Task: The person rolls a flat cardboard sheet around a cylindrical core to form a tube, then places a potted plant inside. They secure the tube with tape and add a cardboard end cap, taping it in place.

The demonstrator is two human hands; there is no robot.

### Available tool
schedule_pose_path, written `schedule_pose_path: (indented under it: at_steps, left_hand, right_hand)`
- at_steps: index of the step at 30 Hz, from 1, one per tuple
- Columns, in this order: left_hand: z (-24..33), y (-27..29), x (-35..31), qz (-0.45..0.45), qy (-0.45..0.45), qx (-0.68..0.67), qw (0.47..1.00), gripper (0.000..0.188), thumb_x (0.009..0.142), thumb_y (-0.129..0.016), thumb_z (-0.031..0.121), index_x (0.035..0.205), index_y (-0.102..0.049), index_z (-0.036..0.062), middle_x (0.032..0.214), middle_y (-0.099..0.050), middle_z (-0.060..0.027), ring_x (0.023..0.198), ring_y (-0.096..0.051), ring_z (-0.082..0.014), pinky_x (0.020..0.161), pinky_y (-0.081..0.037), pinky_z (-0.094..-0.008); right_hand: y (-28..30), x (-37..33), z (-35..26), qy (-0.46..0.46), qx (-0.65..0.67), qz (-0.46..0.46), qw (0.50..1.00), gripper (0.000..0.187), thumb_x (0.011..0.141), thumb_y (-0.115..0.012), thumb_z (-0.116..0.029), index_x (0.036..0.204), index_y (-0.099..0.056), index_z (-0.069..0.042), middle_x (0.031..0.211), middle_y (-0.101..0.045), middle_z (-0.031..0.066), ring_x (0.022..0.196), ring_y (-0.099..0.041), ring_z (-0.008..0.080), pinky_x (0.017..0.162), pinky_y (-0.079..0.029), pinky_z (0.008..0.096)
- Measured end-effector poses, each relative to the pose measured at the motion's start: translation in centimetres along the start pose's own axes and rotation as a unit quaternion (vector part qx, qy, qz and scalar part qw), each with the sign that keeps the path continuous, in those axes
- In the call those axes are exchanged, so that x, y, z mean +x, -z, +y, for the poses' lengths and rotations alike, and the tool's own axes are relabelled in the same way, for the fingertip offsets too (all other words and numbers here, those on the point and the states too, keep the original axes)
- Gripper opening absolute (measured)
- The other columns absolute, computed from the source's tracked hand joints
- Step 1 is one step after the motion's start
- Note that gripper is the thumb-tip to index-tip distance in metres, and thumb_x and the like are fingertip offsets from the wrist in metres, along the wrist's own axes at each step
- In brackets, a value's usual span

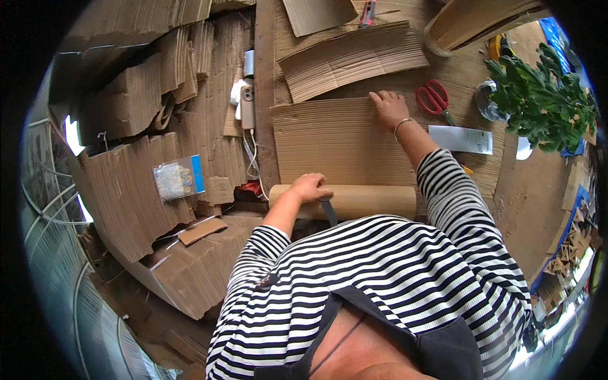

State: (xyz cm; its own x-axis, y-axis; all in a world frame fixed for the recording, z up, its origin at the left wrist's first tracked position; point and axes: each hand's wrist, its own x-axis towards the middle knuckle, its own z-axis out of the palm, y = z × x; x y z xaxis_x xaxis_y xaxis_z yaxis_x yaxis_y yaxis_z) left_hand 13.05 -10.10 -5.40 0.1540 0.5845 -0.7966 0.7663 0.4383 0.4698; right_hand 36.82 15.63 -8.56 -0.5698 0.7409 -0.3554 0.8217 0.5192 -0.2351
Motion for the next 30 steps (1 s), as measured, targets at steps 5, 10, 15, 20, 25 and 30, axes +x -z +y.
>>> schedule_pose_path:
  at_steps: [5, 10, 15, 20, 25, 30]
  left_hand:
    - [2.6, -0.2, 1.2, -0.039, 0.035, 0.016, 0.999, 0.053, 0.092, -0.06, 0.054, 0.104, -0.072, 0.0037, 0.112, -0.07, -0.0202, 0.106, -0.065, -0.0372, 0.09, -0.051, -0.0439]
    - [0.9, -2.2, 1.9, -0.052, 0.044, 0.009, 0.998, 0.064, 0.097, -0.041, 0.063, 0.114, -0.07, 0.0074, 0.123, -0.065, -0.0189, 0.117, -0.06, -0.0376, 0.099, -0.046, -0.0463]
    - [0.1, -1.9, 2.8, -0.023, -0.023, 0.077, 0.996, 0.059, 0.096, -0.045, 0.06, 0.107, -0.07, 0.0075, 0.118, -0.065, -0.0157, 0.112, -0.06, -0.0387, 0.096, -0.048, -0.0467]
    - [-2.2, -2.8, 5.7, 0.157, -0.109, 0.088, 0.978, 0.056, 0.1, -0.042, 0.055, 0.114, -0.068, 0.007, 0.124, -0.062, -0.0178, 0.121, -0.054, -0.0374, 0.103, -0.044, -0.0482]
    - [4.3, 2.7, 2.0, 0.092, -0.025, 0.261, 0.961, 0.063, 0.102, -0.038, 0.058, 0.138, -0.057, 0.0102, 0.15, -0.046, -0.0139, 0.139, -0.041, -0.0353, 0.116, -0.033, -0.0522]
    - [4.5, 3.6, 2.0, 0.044, -0.005, 0.286, 0.957, 0.067, 0.096, -0.047, 0.061, 0.142, -0.054, 0.0132, 0.151, -0.045, -0.0123, 0.142, -0.036, -0.0333, 0.117, -0.027, -0.0522]
  right_hand:
    - [4.0, 2.0, -1.9, 0.018, 0.025, -0.152, 0.988, 0.027, 0.082, -0.072, -0.032, 0.105, -0.07, -0.017, 0.107, -0.067, 0.0093, 0.106, -0.065, 0.0298, 0.088, -0.052, 0.0453]
    - [12.3, -4.7, -4.9, 0.147, 0.084, 0.087, 0.982, 0.02, 0.078, -0.075, -0.03, 0.089, -0.069, -0.015, 0.091, -0.067, 0.0064, 0.091, -0.068, 0.0288, 0.074, -0.056, 0.0429]
    - [25.7, -9.9, -5.9, 0.134, 0.087, 0.26, 0.952, 0.022, 0.073, -0.079, -0.025, 0.078, -0.063, -0.012, 0.085, -0.065, 0.0061, 0.082, -0.067, 0.0297, 0.068, -0.055, 0.0417]
    - [35.0, -9.0, -3.4, 0.122, -0.08, 0.483, 0.864, 0.004, 0.079, -0.07, -0.01, 0.082, -0.069, -0.012, 0.086, -0.066, 0.0073, 0.082, -0.066, 0.0299, 0.07, -0.055, 0.0395]
    - [42.9, -8.2, -0.8, 0.082, -0.254, 0.466, 0.844, 0.008, 0.084, -0.067, -0.013, 0.091, -0.07, -0.012, 0.094, -0.07, 0.0072, 0.088, -0.068, 0.0295, 0.074, -0.056, 0.0386]
    - [45.0, -6.8, 1.4, 0.023, -0.323, 0.379, 0.867, 0.011, 0.086, -0.067, -0.017, 0.095, -0.07, -0.012, 0.097, -0.07, 0.0075, 0.09, -0.069, 0.0292, 0.075, -0.056, 0.0386]
